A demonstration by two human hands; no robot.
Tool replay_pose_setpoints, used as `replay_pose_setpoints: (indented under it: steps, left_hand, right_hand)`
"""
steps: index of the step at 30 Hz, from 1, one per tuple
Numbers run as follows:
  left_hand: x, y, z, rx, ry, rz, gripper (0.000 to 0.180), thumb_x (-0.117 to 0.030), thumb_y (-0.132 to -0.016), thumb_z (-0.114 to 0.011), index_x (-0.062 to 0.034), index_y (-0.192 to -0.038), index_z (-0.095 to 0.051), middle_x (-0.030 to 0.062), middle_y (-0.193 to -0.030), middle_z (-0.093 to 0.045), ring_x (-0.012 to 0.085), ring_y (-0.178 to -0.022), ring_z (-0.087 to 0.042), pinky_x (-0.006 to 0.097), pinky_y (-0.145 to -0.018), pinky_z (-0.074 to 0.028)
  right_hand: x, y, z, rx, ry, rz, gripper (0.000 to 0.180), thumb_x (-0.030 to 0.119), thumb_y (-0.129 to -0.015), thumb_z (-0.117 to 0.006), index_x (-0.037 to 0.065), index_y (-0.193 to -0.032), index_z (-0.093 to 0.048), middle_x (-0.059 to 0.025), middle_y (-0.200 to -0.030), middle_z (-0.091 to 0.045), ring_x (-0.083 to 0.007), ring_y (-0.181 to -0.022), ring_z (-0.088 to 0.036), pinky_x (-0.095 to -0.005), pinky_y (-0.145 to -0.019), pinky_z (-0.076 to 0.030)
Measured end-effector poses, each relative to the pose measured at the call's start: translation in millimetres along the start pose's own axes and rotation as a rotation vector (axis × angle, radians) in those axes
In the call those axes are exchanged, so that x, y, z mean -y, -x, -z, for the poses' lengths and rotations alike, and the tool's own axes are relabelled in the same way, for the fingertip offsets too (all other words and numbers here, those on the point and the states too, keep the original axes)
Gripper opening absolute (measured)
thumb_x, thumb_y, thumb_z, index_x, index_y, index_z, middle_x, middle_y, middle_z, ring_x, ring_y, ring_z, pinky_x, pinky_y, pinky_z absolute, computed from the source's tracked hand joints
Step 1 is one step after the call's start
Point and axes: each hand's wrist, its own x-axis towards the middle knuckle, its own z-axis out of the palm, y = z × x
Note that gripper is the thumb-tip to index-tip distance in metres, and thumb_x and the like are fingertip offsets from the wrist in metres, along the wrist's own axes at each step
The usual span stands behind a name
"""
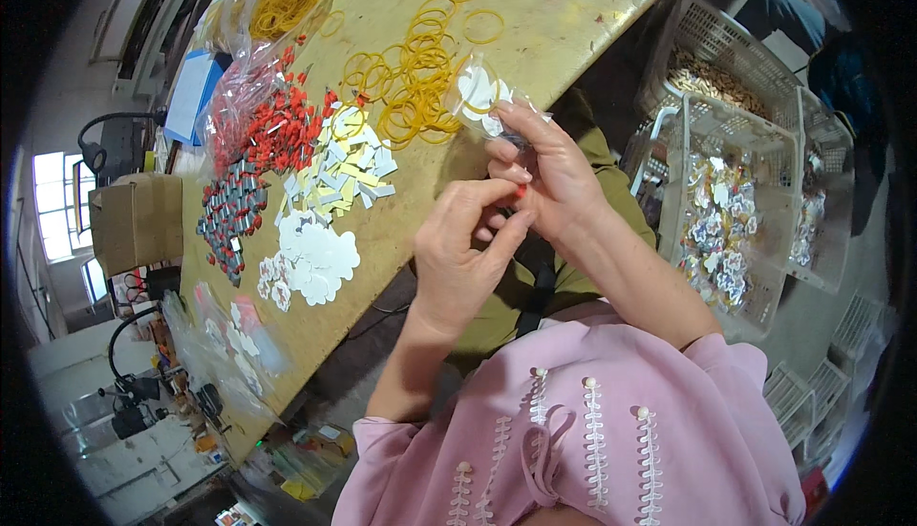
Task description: The person assembles small craft kits by placing a white cutout, a yellow rubber band, and a red clip into a clear plastic bag. They then place the completed kits into a white basket.
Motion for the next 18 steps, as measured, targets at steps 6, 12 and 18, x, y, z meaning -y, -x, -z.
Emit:
replay_pose_setpoints:
  steps: [6,12,18]
  left_hand:
    - [5,6,-7,-0.048,-0.043,-0.012,0.019,-0.004,-0.079,-0.074,-0.0022,-0.097,-0.067,0.0079,-0.082,-0.063,0.0149,-0.064,-0.06,0.026,-0.056,-0.05]
    - [12,10,-9,-0.05,-0.149,-0.019,0.015,0.0,-0.081,-0.07,-0.0028,-0.095,-0.067,0.0071,-0.079,-0.063,0.0126,-0.063,-0.061,0.024,-0.054,-0.049]
    - [-12,11,48,-0.241,0.25,0.19,0.01,0.001,-0.09,-0.062,-0.0003,-0.099,-0.064,0.002,-0.087,-0.066,0.0059,-0.073,-0.062,0.019,-0.062,-0.049]
  right_hand:
    - [-8,11,0,-0.101,0.081,0.031,0.015,0.014,-0.091,-0.064,0.009,-0.103,-0.057,-0.0001,-0.077,-0.059,-0.0065,-0.055,-0.052,-0.0188,-0.045,-0.042]
    - [-22,17,2,-0.12,0.119,0.138,0.018,0.014,-0.092,-0.065,0.009,-0.106,-0.055,-0.0013,-0.084,-0.063,-0.0072,-0.06,-0.059,-0.0195,-0.048,-0.048]
    - [-22,25,16,0.03,0.238,0.139,0.014,0.013,-0.095,-0.06,0.008,-0.106,-0.054,-0.0059,-0.091,-0.066,-0.0141,-0.066,-0.068,-0.0205,-0.052,-0.054]
